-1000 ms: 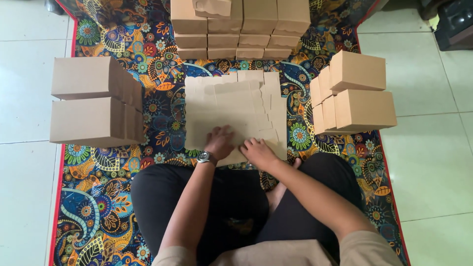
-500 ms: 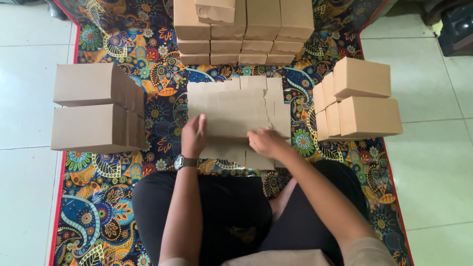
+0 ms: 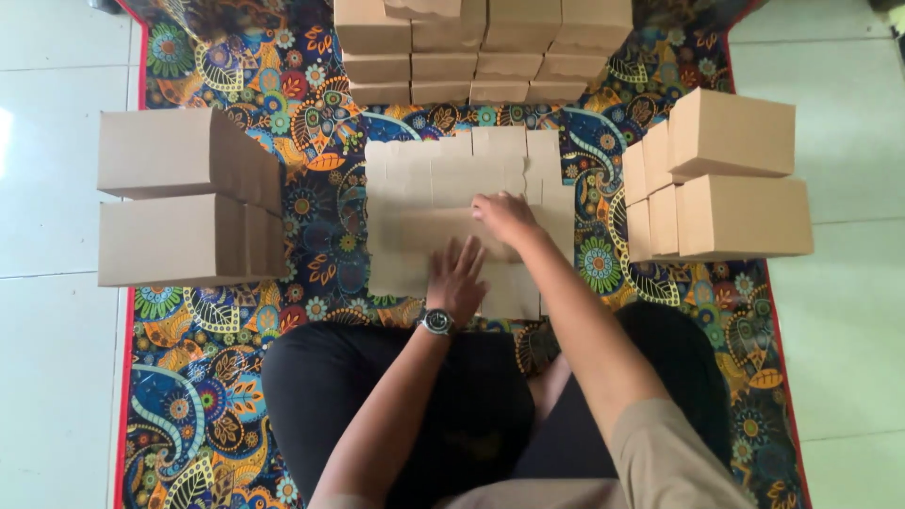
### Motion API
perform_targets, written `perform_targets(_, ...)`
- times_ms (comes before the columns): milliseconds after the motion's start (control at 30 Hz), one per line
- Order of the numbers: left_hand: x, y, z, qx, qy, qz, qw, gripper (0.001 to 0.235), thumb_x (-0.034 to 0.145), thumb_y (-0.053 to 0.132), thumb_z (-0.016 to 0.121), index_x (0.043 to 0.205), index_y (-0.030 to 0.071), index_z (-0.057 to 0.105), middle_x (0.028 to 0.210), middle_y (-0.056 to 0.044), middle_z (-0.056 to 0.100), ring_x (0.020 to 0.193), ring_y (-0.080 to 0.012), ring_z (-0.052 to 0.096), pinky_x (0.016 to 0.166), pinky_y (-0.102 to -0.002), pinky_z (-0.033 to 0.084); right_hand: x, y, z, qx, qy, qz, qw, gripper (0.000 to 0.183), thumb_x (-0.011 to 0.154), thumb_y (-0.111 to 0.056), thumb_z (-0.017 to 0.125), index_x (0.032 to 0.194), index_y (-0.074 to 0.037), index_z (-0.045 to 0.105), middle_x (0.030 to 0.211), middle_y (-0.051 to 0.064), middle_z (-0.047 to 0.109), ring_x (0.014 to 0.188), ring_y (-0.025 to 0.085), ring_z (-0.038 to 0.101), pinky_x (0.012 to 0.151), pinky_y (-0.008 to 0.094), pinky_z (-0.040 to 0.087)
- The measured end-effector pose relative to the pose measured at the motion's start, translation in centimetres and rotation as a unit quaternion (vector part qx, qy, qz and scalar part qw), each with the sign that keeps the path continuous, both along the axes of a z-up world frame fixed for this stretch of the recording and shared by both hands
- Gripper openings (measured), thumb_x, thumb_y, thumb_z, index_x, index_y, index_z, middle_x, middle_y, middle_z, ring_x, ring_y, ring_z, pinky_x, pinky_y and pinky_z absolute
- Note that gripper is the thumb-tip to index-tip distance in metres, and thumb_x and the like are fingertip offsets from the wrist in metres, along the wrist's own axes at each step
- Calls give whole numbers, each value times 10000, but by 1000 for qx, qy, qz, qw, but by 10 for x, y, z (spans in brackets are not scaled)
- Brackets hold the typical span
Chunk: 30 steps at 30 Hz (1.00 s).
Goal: The person sits on a patterned rug and folds flat cardboard blanks into small boxes by hand. They fold the side flaps, tuck tabs into slots, and stack the finished boxes into a pile. The process is repeated for several blanks.
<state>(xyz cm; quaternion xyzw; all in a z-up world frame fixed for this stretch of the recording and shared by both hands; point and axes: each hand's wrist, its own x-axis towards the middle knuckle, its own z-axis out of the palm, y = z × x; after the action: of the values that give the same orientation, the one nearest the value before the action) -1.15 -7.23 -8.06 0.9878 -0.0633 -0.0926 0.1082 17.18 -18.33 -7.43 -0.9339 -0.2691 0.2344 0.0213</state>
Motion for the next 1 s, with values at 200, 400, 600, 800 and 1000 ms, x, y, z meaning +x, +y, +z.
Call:
perform_targets(200, -2, -6, -36, -16, -83, 37, 996, 802, 916, 646, 565, 1580, 230, 394, 1690, -49, 272, 1548, -429, 188, 1204, -645, 228, -15, 0, 1, 81, -103, 21, 991, 226, 1038, -376, 554, 1121, -168, 585, 1083, 88, 658, 1134, 314, 623, 951, 522, 528)
perform_targets(400, 7, -10, -34, 48, 21, 36, 998, 827, 924, 751, 439, 1612, 313, 303, 1721, 26, 165, 1573, -367, 109, 1243, -612, 177, -23, 4, 36, 44, -80, 10, 996, 269, 1059, -401, 526, 1136, -145, 560, 1106, 72, 535, 1112, 293, 587, 943, 482, 500)
perform_targets(600, -3, -32, -16, 78, 19, 71, 994, 829, 911, 692, 524, 1612, 309, 307, 1724, 3, 169, 1564, -410, 131, 1232, -638, 208, -31, 2, 46, 37, -46, 27, 998, 483, 917, -390, 743, 1287, -119, 592, 1264, 121, 534, 1250, 339, 532, 1006, 511, 484)
perform_targets(800, -11, -59, -8, -6, 77, 81, 994, 870, 870, 802, 379, 1616, 369, 264, 1734, 9, 94, 1564, -444, 41, 1234, -670, 124, -33, 4, 30, 12, -50, 11, 999, 485, 909, -360, 761, 1288, -119, 579, 1248, 114, 531, 1245, 328, 520, 1011, 491, 473)
perform_targets(1000, 8, -55, -5, 3, 140, 82, 987, 791, 860, 846, 308, 1563, 483, 329, 1725, 89, 118, 1568, -414, 66, 1230, -692, 72, -35, 0, 27, 9, -61, 19, 998, 462, 916, -345, 750, 1297, -133, 600, 1242, 97, 576, 1237, 311, 514, 1023, 510, 440)
